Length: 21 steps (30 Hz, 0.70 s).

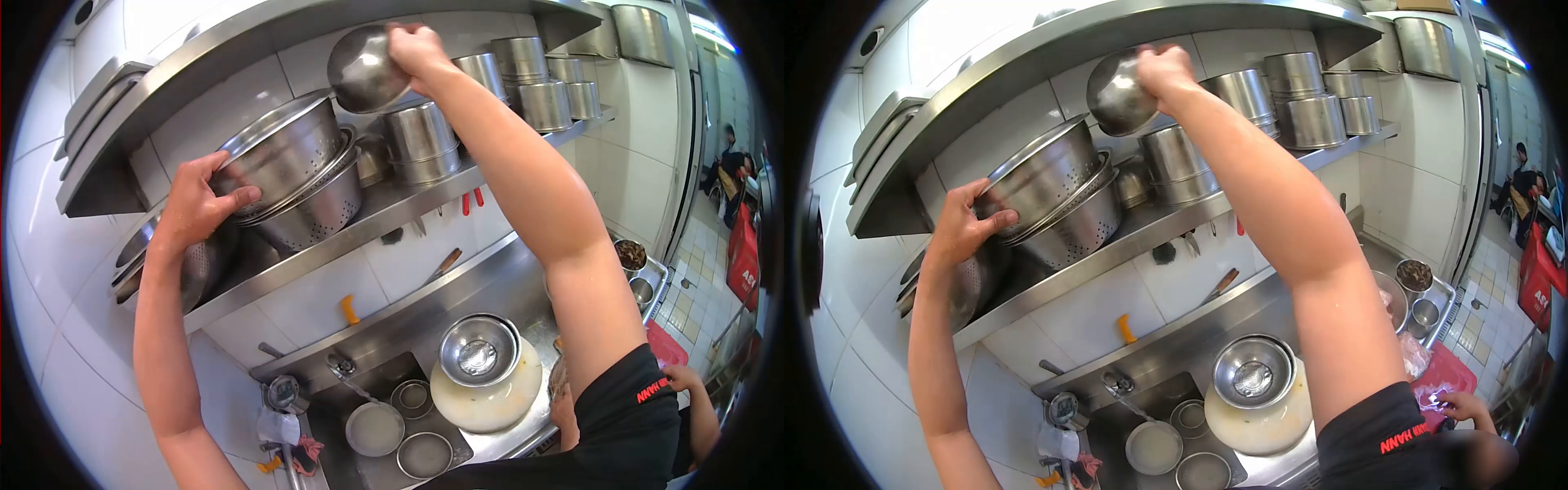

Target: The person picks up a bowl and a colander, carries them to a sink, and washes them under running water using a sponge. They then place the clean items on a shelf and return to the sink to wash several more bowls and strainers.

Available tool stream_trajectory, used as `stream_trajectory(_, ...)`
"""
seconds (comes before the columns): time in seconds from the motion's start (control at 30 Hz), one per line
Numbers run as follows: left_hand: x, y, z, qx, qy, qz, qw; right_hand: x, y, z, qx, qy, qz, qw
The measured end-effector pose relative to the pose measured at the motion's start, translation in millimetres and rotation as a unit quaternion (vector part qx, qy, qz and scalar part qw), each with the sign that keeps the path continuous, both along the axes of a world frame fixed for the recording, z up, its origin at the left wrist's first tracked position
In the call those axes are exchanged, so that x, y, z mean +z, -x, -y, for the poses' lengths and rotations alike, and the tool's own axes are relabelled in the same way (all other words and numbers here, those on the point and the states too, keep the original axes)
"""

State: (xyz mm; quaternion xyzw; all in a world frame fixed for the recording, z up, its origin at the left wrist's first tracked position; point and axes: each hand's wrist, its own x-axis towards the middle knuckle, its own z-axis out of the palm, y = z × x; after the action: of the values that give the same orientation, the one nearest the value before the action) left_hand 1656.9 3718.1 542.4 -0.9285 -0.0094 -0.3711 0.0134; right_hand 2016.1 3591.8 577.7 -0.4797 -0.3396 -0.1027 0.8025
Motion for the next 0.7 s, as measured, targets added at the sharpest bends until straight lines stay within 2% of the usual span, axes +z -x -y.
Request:
stream_trajectory(0.03,-0.5,2.5,-0.5,0.002,-0.005,-0.003,1.0,6.5,10.3,-6.8,-0.021,0.088,-0.001,0.996)
stream_trajectory(0.1,-1.9,9.5,-5.8,0.005,-0.001,-0.004,1.0,12.7,13.5,-35.2,-0.05,0.114,-0.007,0.992)
stream_trajectory(0.17,-3.9,17.2,-13.1,0.005,0.002,-0.001,1.0,16.4,11.6,-52.2,-0.12,0.297,0.021,0.947)
stream_trajectory(0.2,-5.3,21.8,-18.1,0.011,-0.003,0.003,1.0,13.5,6.4,-60.5,-0.102,0.318,0.056,0.941)
stream_trajectory(0.23,-5.4,25.7,-23.3,0.016,-0.008,0.006,1.0,12.6,9.0,-63.0,-0.101,0.321,0.054,0.94)
stream_trajectory(0.3,-5.0,33.9,-37.5,0.026,0.008,0.013,1.0,11.5,15.7,-69.1,-0.084,0.397,0.05,0.912)
stream_trajectory(0.43,-2.4,49.5,-55.0,0.049,0.02,0.036,0.998,1.9,1.3,-116.6,-0.008,0.378,0.029,0.925)
stream_trajectory(0.47,-4.2,49.8,-54.7,0.029,0.026,0.047,0.998,3.0,-3.1,-122.5,-0.092,0.478,0.128,0.864)
stream_trajectory(0.5,-6.2,49.7,-56.0,0.033,0.033,0.046,0.998,4.1,-7.0,-127.7,-0.173,0.562,0.228,0.776)
stream_trajectory(0.53,-7.4,50.4,-57.7,0.031,0.013,0.057,0.998,2.7,-3.1,-129.5,-0.249,0.626,0.323,0.665)
stream_trajectory(0.57,-8.3,51.1,-58.5,0.028,-0.006,0.067,0.997,-4.5,0.1,-130.2,-0.244,0.629,0.326,0.663)
stream_trajectory(0.63,-10.6,50.6,-56.4,0.045,-0.002,0.058,0.997,-22.8,1.5,-131.5,-0.316,0.648,0.357,0.594)
stream_trajectory(0.67,-13.6,49.1,-55.3,0.041,-0.029,0.084,0.995,-28.8,1.5,-140.2,-0.314,0.624,0.42,0.579)
stream_trajectory(0.7,-15.8,49.0,-56.6,0.037,-0.057,0.111,0.992,-33.4,1.8,-146.5,-0.311,0.627,0.421,0.577)
